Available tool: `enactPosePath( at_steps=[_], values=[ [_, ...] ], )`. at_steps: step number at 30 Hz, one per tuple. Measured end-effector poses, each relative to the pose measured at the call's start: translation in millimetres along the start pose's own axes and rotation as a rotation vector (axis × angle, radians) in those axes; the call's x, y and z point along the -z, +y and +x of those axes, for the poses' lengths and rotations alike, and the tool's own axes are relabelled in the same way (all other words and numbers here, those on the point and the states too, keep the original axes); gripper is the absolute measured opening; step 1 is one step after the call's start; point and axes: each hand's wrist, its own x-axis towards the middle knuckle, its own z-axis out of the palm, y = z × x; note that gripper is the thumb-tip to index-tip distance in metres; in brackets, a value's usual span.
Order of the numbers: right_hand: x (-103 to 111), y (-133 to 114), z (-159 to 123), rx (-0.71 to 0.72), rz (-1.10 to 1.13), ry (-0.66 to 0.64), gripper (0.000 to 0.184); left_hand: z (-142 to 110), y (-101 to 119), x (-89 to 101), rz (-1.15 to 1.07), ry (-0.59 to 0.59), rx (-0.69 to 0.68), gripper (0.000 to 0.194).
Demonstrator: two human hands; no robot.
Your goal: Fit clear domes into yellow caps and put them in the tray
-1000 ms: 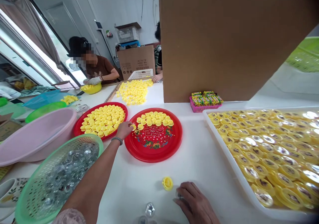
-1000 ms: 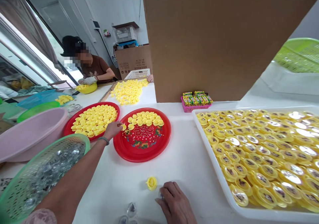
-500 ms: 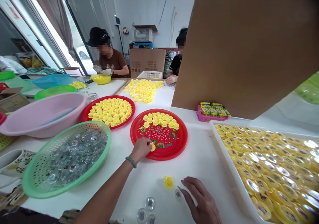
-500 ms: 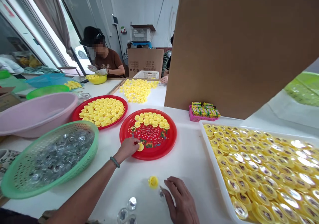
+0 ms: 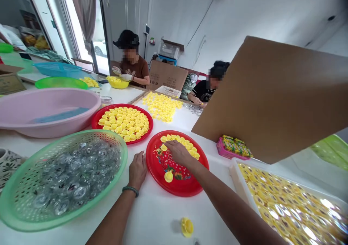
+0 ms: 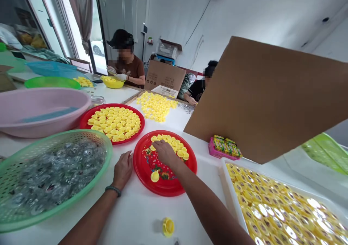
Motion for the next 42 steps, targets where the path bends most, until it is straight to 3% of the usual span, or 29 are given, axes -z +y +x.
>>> enactPosePath(
  at_steps=[5, 13, 17, 24, 32, 42],
  values=[
    [-26.8, 8.6, 42.1, 0.030, -0.036, -0.105, 0.037, 5.6, 1.1, -3.4, -0.023, -0.024, 0.114, 0.030],
    [-25.5, 12.1, 22.3, -0.084, -0.089, -0.177, 0.021, 9.4, 7.3, 0.6, -0.024, -0.074, 0.212, 0.023],
    [-28.9, -0.4, 24.5, -0.118, -0.073, -0.155, 0.025, 10.5, 9.3, -0.4, 0.019, -0.089, 0.233, 0.023],
    [-61.7, -27.7, 41.4, -0.027, 0.041, -0.130, 0.038, 10.5, 9.0, -1.4, 0.012, -0.079, 0.221, 0.022],
    [-67.7, -19.7, 33.6, -0.037, 0.192, -0.119, 0.026, 10.8, 9.2, -1.7, 0.029, -0.089, 0.233, 0.021],
    [-68.4, -11.9, 31.4, -0.212, 0.446, 0.032, 0.018, 11.6, 9.9, 0.3, 0.061, -0.102, 0.233, 0.021]
  ],
)
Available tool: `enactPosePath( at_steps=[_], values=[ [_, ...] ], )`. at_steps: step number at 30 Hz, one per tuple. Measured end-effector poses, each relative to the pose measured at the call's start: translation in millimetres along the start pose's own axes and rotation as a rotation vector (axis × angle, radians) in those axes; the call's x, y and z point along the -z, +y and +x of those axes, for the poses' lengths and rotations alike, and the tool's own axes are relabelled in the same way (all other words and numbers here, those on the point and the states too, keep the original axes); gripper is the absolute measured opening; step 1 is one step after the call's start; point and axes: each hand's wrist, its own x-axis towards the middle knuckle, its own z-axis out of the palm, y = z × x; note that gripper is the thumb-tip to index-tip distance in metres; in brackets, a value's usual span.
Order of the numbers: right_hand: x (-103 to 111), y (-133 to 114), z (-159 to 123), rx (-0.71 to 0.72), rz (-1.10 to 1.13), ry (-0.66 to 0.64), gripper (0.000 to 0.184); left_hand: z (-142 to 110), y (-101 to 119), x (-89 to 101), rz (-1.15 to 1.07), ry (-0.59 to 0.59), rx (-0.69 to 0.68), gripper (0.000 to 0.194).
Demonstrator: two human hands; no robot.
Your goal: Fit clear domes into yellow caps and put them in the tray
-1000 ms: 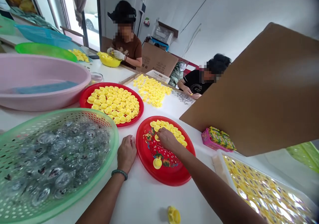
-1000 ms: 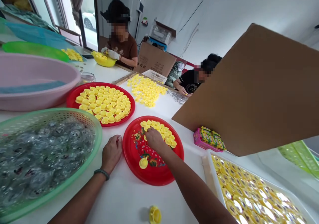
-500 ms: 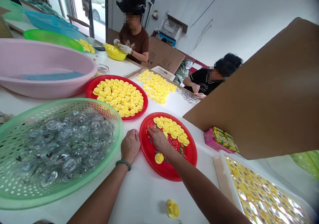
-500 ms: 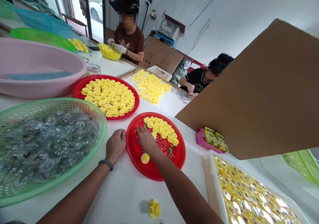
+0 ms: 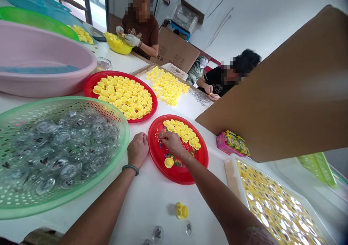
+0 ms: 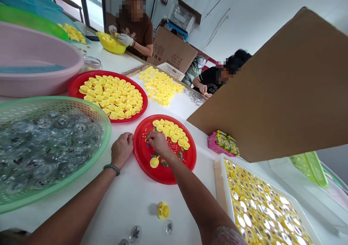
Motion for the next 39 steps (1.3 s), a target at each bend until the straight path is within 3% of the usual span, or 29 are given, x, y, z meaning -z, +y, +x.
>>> enactPosePath(
  at_steps=[4, 9, 12, 15, 19, 27, 35, 39],
  values=[
    [18.9, -4.1, -19.2, -0.065, 0.094, 0.053, 0.017, -0.1, -0.3, -0.5, 0.001, -0.005, 0.004, 0.021],
    [48.6, -17.2, -64.0, -0.128, 0.316, 0.009, 0.014, 0.1, -1.2, -1.4, -0.003, 0.003, 0.003, 0.020],
    [48.4, -22.4, -88.6, -0.065, 0.323, -0.013, 0.015, 0.1, -1.2, -1.4, -0.001, 0.001, -0.004, 0.021],
    [35.3, -21.9, -101.7, 0.018, 0.243, -0.004, 0.020, 0.0, -0.9, -1.3, 0.008, -0.010, 0.000, 0.022],
    [21.9, -16.2, -104.1, 0.046, 0.180, 0.022, 0.019, 0.1, -0.7, -1.0, 0.021, -0.013, 0.001, 0.021],
    [35.5, -10.6, -110.1, 0.029, 0.172, 0.023, 0.019, -0.2, -0.6, 0.1, 0.022, -0.007, -0.016, 0.022],
    [23.1, -7.5, -104.0, 0.100, 0.145, 0.019, 0.025, -0.2, -0.9, -0.9, 0.032, -0.012, -0.004, 0.021],
    [25.0, -6.8, -99.1, -0.016, 0.145, 0.077, 0.028, 0.1, -1.1, -0.8, 0.028, -0.015, -0.002, 0.021]
  ],
)
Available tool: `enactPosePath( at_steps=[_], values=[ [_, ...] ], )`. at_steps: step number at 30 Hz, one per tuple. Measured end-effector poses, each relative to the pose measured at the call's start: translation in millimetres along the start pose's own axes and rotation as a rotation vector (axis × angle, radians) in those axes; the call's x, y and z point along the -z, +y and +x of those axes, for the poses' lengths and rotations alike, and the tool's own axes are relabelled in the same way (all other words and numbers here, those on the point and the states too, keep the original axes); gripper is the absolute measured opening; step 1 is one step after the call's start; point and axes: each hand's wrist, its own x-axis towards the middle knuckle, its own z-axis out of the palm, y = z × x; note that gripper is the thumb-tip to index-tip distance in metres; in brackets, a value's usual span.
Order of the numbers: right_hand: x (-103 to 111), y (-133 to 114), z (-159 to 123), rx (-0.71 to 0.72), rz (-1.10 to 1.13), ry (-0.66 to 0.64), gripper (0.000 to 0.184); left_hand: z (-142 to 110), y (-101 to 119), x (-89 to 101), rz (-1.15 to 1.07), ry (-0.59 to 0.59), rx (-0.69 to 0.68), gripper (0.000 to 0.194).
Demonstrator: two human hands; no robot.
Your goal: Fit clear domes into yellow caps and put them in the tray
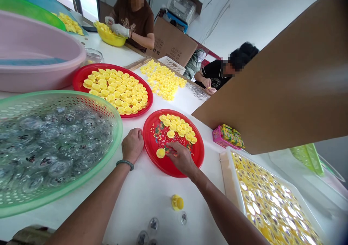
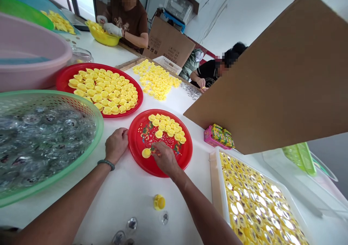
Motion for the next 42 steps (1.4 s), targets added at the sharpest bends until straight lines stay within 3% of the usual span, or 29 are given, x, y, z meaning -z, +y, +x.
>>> enactPosePath(
  at_steps=[4, 13, 26, 42],
  values=[
    [-5.6, 0.6, -8.1, -0.250, -0.028, 0.039, 0.024, 0.2, 0.8, 0.3, -0.008, -0.007, 0.002, 0.022],
    [-32.3, -12.4, -4.7, -0.364, -0.082, 0.062, 0.012, 0.9, -1.4, -1.2, 0.015, -0.009, 0.000, 0.020],
    [-24.9, -18.4, -0.6, -0.359, -0.071, 0.019, 0.006, 1.4, -1.8, -0.7, 0.030, -0.006, -0.002, 0.022],
    [-22.0, -1.0, -6.2, -0.260, 0.038, 0.035, 0.023, 1.4, -1.1, -1.6, 0.006, -0.002, 0.003, 0.020]
  ],
)
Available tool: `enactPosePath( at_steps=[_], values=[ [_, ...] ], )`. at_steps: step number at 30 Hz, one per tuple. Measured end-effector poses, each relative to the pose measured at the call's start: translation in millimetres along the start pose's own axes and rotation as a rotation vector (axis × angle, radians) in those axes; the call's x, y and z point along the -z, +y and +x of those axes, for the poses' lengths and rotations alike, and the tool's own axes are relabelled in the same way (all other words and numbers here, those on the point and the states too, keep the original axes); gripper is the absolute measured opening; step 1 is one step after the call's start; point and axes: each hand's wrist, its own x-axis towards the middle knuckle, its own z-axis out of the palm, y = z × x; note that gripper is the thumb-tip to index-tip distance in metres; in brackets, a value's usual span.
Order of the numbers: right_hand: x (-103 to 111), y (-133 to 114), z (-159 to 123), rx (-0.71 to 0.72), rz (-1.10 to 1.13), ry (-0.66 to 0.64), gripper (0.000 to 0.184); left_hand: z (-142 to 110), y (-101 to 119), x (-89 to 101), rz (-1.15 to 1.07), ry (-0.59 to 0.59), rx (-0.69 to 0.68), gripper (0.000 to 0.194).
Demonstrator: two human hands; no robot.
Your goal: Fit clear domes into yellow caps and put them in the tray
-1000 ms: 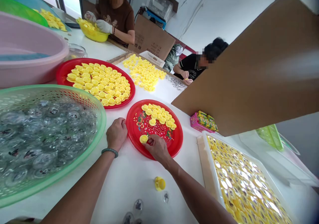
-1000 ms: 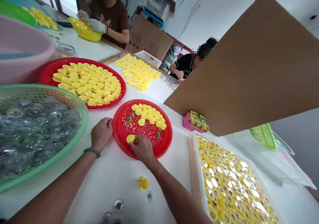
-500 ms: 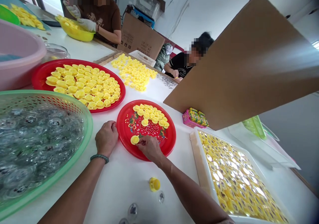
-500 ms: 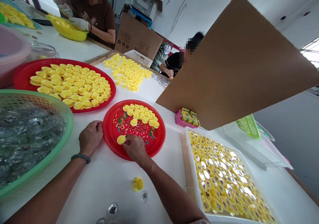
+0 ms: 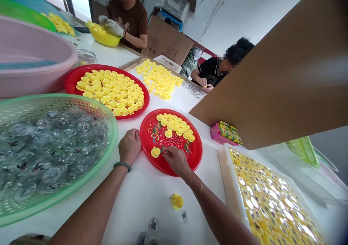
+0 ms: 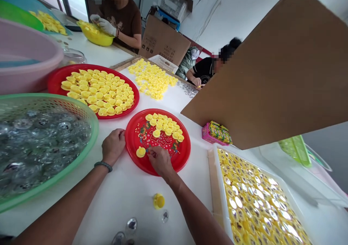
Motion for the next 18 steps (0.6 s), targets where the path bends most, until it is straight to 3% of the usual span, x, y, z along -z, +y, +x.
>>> enactPosePath(
  at_steps=[3, 8, 13, 18],
  values=[
    [0.4, -5.1, -1.8, 0.082, 0.010, -0.026, 0.043, -0.1, 0.0, 0.2, 0.010, 0.000, 0.002, 0.021],
    [-3.0, -19.6, 3.7, 0.220, -0.028, -0.033, 0.050, -0.6, 0.4, 1.3, 0.023, -0.015, 0.001, 0.023],
    [-8.6, -22.2, 11.2, 0.283, -0.026, -0.076, 0.033, -1.3, 2.3, 3.5, 0.015, -0.028, 0.010, 0.024],
    [-0.3, -18.3, 8.3, 0.138, 0.117, 0.053, 0.024, -1.2, 4.1, 4.7, 0.009, -0.048, 0.012, 0.024]
  ],
)
